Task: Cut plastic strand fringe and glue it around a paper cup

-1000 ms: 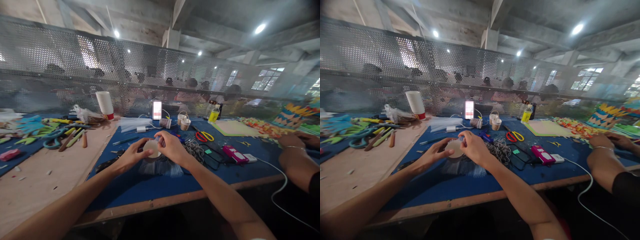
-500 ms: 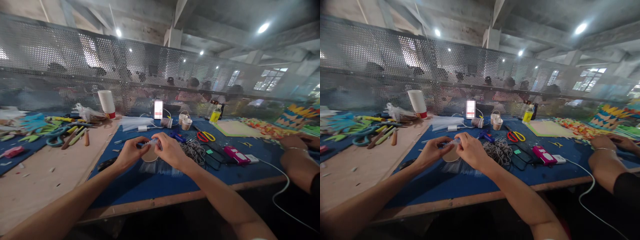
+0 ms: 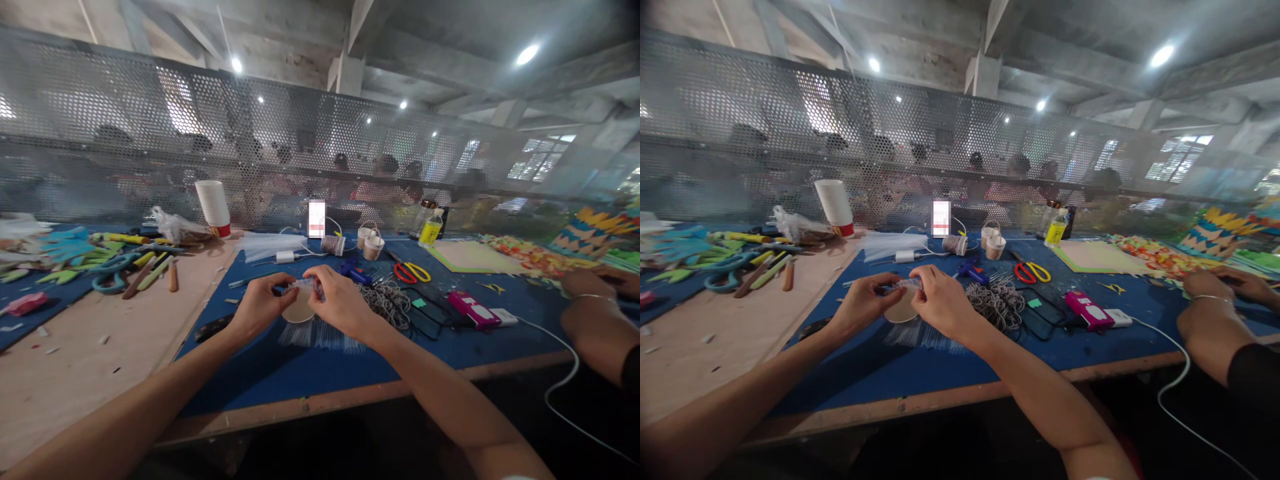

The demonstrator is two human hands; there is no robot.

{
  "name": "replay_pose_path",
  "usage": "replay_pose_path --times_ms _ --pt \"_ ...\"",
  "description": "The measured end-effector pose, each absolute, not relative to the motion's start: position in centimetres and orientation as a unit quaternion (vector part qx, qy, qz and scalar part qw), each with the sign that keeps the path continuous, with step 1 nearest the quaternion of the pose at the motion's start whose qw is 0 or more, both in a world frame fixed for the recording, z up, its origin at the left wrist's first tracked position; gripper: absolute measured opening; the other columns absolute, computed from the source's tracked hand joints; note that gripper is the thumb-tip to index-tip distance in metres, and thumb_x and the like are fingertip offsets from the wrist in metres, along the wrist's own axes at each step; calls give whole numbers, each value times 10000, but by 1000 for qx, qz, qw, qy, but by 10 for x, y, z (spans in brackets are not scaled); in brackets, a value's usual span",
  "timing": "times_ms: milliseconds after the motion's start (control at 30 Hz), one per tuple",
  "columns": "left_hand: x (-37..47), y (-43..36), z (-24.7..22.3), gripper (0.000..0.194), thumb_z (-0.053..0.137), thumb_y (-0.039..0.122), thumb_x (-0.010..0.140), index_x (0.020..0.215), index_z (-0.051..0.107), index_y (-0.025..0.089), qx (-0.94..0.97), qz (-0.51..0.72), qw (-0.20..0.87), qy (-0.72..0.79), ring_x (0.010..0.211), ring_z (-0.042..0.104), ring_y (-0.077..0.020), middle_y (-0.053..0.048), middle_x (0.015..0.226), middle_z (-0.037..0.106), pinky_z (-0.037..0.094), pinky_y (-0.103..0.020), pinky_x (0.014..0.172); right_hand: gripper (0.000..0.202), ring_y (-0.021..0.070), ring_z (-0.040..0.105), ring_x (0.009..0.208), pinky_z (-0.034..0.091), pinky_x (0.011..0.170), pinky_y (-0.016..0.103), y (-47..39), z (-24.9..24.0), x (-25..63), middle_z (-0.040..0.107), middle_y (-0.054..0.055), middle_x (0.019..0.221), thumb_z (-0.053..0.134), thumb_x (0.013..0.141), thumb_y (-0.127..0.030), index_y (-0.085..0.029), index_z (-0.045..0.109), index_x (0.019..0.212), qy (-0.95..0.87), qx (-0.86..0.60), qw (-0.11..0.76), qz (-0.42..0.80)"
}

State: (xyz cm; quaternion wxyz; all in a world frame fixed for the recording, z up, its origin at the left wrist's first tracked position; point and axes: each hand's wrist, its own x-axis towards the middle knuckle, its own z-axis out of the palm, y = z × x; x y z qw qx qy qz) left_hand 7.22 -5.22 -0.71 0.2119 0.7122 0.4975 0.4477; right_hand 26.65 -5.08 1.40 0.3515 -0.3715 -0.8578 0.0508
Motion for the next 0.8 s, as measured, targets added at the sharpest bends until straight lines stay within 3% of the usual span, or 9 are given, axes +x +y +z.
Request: replay_pose_path --times_ms 400,600,800 --pt "69 -48 -7 177 591 239 791 880 725 165 724 432 230 486 703 595 -158 -1 777 694 450 -252 659 337 195 645 938 498 831 314 -52 14 264 664 78 1113 537 804 -103 -192 571 1128 -855 -374 355 58" --pt "71 -53 0 228 605 349 819 894 728 171 739 418 249 467 678 578 -159 -14 788 697 415 -237 578 344 194 650 938 500 828 313 -51 14 264 665 77 1129 524 807 -96 -195 564 1134 -856 -367 359 57" --pt "70 -52 -1 256 629 409 827 788 723 174 732 420 216 491 593 512 -138 5 667 639 375 -239 536 309 204 653 934 506 825 319 -51 12 264 666 78 1128 525 824 -125 -205 566 1119 -860 -360 355 63"
